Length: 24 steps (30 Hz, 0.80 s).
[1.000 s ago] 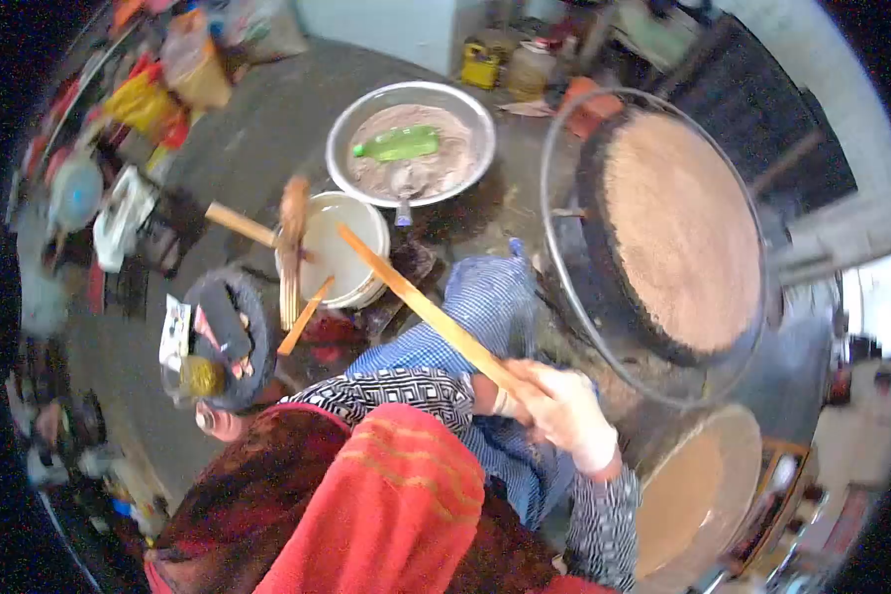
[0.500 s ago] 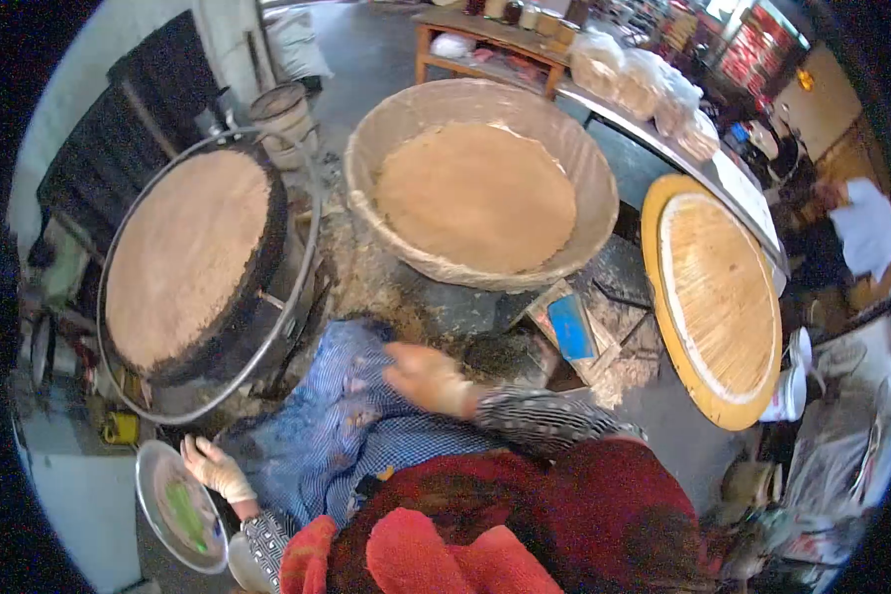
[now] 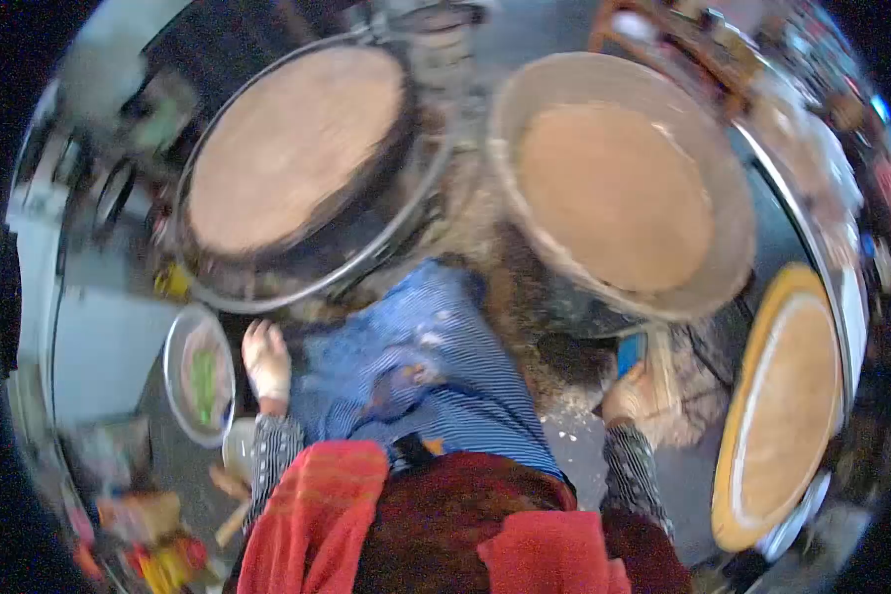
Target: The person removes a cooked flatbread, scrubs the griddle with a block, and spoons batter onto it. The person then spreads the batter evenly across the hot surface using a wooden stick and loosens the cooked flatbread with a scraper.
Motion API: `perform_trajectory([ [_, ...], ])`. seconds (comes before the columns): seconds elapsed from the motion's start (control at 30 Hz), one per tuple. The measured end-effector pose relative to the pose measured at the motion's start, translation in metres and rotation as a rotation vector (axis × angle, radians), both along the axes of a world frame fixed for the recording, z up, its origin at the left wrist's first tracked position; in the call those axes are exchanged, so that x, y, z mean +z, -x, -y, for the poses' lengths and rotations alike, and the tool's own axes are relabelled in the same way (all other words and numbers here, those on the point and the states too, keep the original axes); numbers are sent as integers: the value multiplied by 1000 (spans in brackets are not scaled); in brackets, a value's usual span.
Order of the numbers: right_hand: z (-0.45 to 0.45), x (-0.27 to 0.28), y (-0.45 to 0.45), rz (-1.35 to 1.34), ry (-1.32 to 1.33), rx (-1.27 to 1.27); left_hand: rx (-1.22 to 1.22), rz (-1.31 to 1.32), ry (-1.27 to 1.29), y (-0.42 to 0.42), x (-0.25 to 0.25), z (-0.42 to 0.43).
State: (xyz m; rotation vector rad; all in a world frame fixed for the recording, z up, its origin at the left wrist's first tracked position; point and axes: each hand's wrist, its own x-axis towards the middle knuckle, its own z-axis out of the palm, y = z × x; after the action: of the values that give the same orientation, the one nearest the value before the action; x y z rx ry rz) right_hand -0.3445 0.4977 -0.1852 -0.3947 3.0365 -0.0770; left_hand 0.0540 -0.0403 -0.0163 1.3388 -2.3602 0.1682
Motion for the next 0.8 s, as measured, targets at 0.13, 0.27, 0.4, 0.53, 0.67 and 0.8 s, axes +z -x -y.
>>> perform_trajectory([
  [0.13, 65, 116, -45, 345, 16, 85, -8, -121, 43, -7, 8, -5],
  [0.27, 161, 178, -62, 364, 577, 253, 41, -186, -3, -17, -10, 2],
  [0.4, 335, 264, -74, 300, 1046, 890, 63, -252, -69, -14, -13, 5],
  [0.53, 482, 241, -94, -202, 909, 1441, 14, -328, -73, -21, -8, 8],
  [0.67, 539, 212, -103, -416, 799, 1406, 69, -365, -16, -60, 18, 31],
  [0.8, 553, 205, -108, -362, 742, 1319, 162, -141, 9, -123, 27, 105],
])
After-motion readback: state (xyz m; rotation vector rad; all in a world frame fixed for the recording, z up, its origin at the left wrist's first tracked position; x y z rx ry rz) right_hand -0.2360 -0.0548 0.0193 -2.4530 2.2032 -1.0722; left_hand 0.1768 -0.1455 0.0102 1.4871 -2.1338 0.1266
